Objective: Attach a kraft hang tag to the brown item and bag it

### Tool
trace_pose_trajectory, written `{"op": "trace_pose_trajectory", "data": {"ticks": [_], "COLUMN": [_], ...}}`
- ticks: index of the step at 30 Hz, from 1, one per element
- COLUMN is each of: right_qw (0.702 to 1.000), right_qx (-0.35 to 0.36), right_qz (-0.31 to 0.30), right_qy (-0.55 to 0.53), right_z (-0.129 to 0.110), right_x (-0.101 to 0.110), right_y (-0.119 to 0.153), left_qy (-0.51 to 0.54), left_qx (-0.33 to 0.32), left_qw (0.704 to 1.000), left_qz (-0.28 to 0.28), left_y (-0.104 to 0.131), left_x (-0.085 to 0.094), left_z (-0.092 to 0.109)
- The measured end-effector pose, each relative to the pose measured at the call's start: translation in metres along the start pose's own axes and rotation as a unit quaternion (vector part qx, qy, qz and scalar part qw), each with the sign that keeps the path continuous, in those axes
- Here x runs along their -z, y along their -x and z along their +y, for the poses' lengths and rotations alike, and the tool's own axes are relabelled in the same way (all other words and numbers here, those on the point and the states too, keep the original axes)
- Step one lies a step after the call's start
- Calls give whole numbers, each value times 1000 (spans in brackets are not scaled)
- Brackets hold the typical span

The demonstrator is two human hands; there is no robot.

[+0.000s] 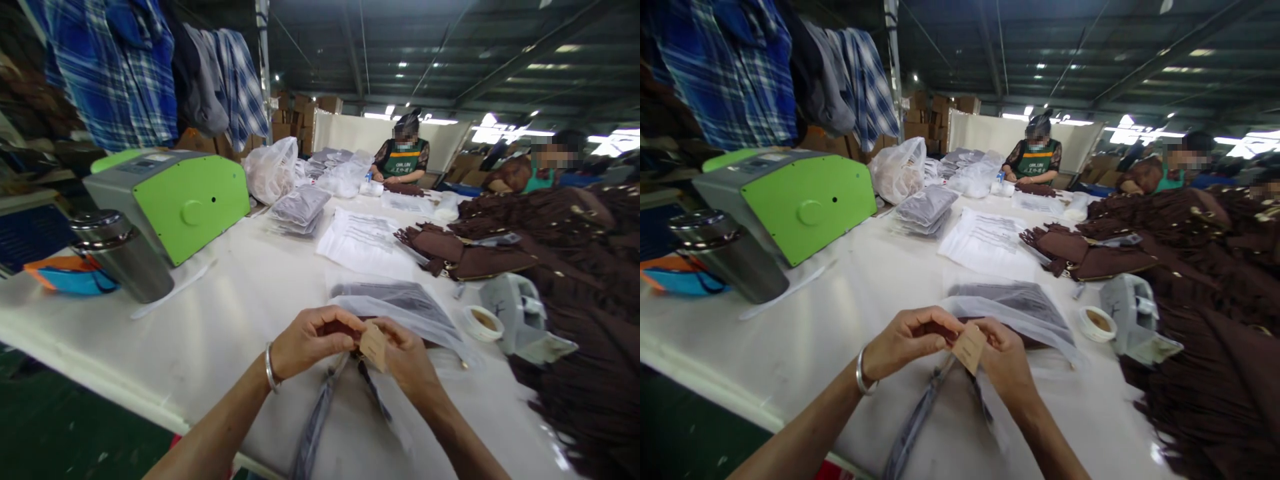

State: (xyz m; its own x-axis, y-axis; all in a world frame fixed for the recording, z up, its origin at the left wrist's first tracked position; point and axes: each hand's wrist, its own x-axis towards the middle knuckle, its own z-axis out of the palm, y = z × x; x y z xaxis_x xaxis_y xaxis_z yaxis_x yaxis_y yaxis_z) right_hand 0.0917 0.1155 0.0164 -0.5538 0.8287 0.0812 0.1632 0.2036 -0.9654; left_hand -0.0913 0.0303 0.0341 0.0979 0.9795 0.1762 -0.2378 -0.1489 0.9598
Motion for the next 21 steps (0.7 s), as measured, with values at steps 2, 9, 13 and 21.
{"op": "trace_pose_trajectory", "data": {"ticks": [2, 9, 13, 21], "right_qw": [998, 989, 993, 947], "right_qx": [-57, -118, -103, 61], "right_qz": [12, 50, 23, -52], "right_qy": [-17, -78, 51, 310], "right_z": [4, 27, 45, 50], "right_x": [13, 42, 53, 15], "right_y": [6, 34, 52, 77], "left_qy": [-12, -172, -398, -495], "left_qx": [6, -18, 2, 122], "left_qw": [1000, 984, 909, 856], "left_qz": [18, 28, 119, 89], "left_y": [-2, -11, 4, 42], "left_x": [-5, -13, -8, -13], "left_z": [-1, -13, -20, -43]}}
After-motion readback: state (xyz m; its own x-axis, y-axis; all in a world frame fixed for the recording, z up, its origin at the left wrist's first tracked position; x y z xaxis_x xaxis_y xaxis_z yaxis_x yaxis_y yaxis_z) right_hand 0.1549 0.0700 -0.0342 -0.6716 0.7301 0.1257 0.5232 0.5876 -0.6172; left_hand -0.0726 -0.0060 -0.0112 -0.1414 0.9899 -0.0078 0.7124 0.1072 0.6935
